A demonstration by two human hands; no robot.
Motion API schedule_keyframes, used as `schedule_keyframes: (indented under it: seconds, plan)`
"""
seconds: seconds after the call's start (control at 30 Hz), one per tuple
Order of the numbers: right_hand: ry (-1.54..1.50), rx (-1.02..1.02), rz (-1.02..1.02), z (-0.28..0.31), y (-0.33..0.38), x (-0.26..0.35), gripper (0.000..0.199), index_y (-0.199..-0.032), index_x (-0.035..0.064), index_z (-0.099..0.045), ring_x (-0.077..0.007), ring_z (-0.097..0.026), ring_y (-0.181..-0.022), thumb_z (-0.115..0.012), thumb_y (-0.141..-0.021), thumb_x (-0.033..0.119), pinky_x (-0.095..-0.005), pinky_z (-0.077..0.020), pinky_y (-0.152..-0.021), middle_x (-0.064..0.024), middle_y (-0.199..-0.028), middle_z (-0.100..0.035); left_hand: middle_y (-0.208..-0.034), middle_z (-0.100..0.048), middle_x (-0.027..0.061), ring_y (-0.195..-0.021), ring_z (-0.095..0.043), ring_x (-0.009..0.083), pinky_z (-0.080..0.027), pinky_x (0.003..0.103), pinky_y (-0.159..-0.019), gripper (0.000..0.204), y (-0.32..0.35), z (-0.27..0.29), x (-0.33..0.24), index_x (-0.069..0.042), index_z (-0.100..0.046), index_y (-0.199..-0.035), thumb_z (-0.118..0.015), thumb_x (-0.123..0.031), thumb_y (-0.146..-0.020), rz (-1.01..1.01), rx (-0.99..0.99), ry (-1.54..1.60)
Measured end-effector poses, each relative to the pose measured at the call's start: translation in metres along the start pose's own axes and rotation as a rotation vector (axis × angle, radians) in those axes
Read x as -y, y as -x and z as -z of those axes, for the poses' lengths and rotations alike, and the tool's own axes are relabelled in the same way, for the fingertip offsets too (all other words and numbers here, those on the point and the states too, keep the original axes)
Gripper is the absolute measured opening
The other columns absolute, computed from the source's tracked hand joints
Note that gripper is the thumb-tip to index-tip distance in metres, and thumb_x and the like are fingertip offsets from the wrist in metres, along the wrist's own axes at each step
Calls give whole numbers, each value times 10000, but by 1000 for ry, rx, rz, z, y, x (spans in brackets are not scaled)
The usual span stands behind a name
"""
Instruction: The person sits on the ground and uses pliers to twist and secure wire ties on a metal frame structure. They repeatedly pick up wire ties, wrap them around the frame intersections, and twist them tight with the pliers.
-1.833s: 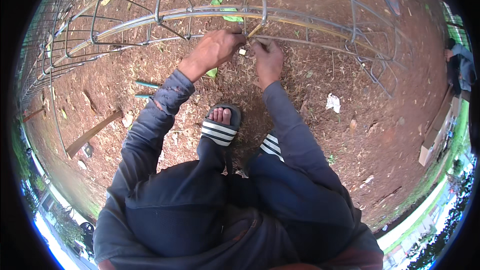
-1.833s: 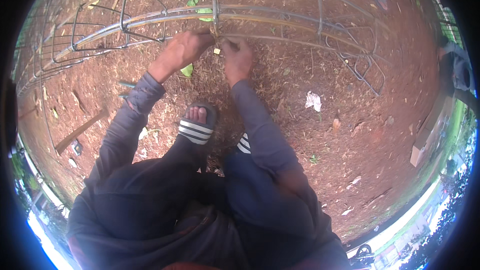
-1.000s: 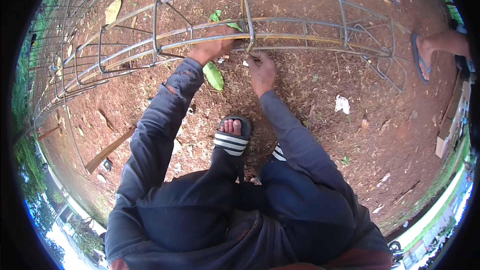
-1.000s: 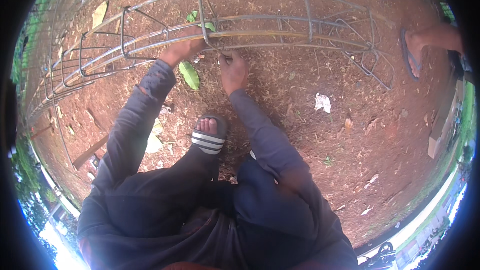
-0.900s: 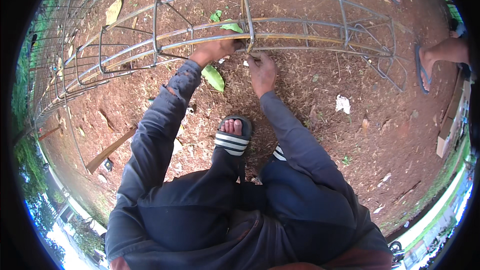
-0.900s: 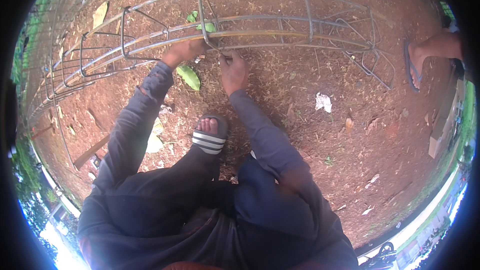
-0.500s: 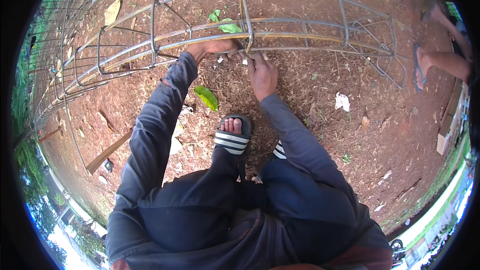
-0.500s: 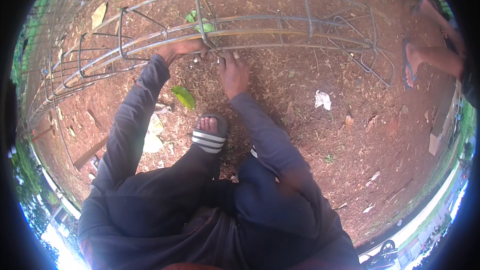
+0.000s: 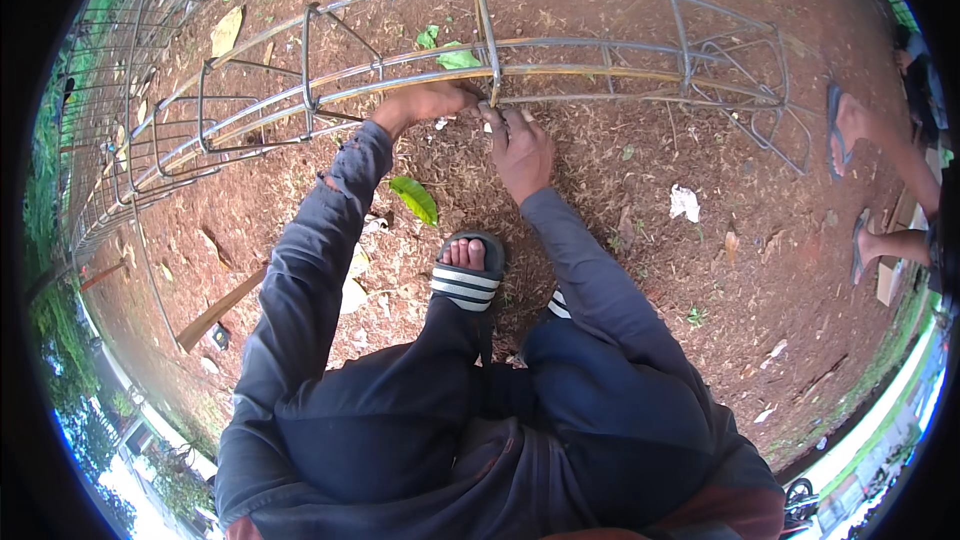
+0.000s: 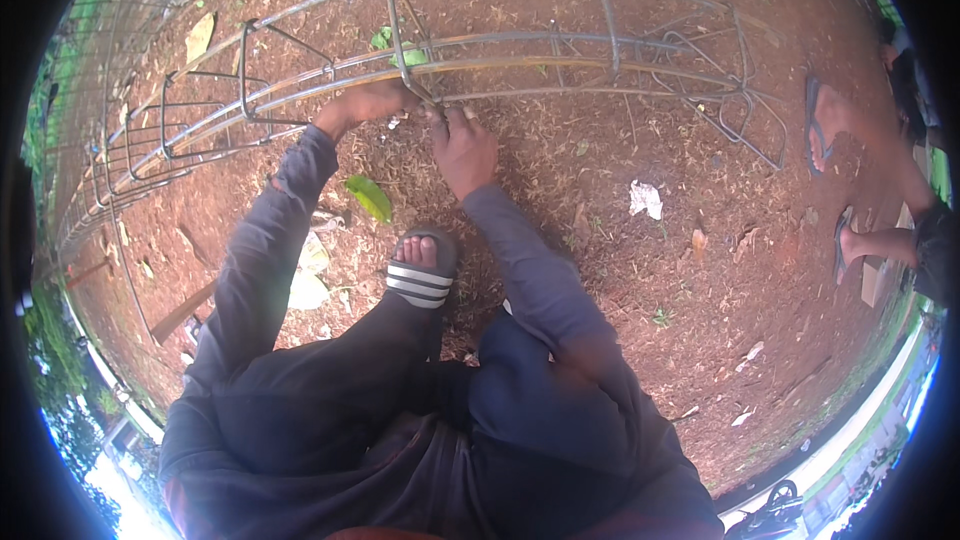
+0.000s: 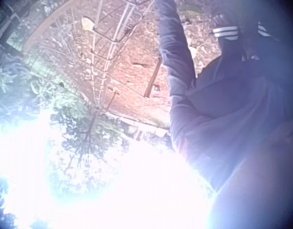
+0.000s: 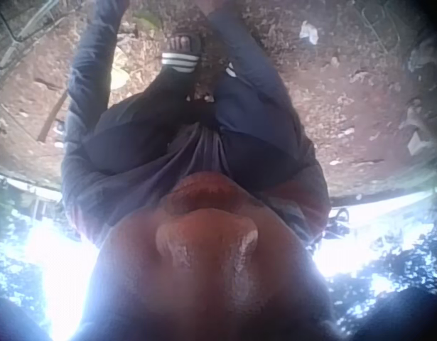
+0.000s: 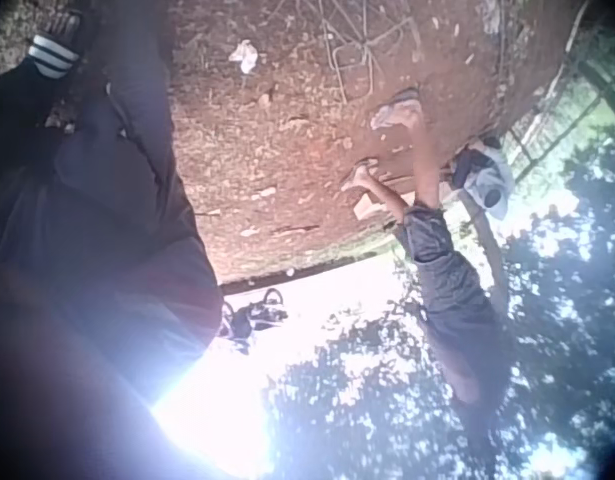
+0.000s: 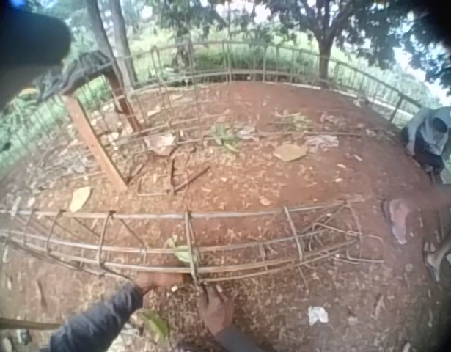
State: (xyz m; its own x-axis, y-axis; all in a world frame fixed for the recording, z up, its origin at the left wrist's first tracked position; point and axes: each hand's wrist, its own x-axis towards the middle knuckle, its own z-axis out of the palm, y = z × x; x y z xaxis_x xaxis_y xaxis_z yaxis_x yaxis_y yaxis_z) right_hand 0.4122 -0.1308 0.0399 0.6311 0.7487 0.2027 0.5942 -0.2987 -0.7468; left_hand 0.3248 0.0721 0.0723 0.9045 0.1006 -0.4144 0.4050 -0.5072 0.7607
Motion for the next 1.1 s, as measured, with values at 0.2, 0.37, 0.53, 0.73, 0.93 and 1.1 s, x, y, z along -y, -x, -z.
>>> schedule_keyframes:
  seconds: [0.2,0.37,0.53,0.73,0.93,1.1]
  plan:
    - [-693,128,-545,-11,1,-13,351,-992,-6,-688,-235,-731,-751,-621,-1025,337,-349,-589,-623,-115,-908,-735,-1127,-727,159,-1023,-683,277,-532,395,-902,341,30,-25,-63,-19,-697,-1192,-501,-168,-955,247,-516,-21]
    - [-1132,234,-843,2,-6,-10,379,-1051,-7,-660,-174,-699,-808,-601,-1033,367,-310,-617,-677,-86,-928,-695,-1076,-730,157,-949,-695,246,-556,387,-812,254,100,-68,-62,-23,-715,-1073,-515,-111,-944,226,-816,125]
    - [-2003,351,-1184,-25,-3,-30,292,-1066,33,-655,-155,-679,-819,-586,-1044,316,-312,-630,-735,-42,-889,-658,-1218,-621,193,-1072,-626,343,-516,451,-930,302,194,-120,2,-16,-624,-1191,-542,-118,-919,780,-967,-30]
    - [-1916,395,-1040,-10,15,-11,410,-1279,60,-625,-146,-704,-926,-567,-1041,389,-308,-618,-813,-44,-1064,-709,-1568,-371,141,-1389,-391,418,-359,544,-1142,856,276,-156,78,-170,-371,-1551,-801,-232,-813,805,-708,-610]
    - [-1576,624,-1097,3,57,1,375,-1338,79,-597,-126,-674,-971,-526,-1067,329,-320,-584,-766,-36,-1149,-686,-1346,-544,196,-1259,-505,412,-371,541,-1119,539,305,-124,102,-32,-525,-1328,-643,-118,-809,351,-515,-801]
    - [-1431,822,-960,3,94,10,405,-1380,54,-569,-143,-669,-950,-529,-1065,305,-330,-579,-754,-70,-1148,-676,-955,-663,227,-817,-659,399,-547,496,-785,408,304,-111,58,-20,-531,-1175,-673,-177,-826,621,-413,-340]
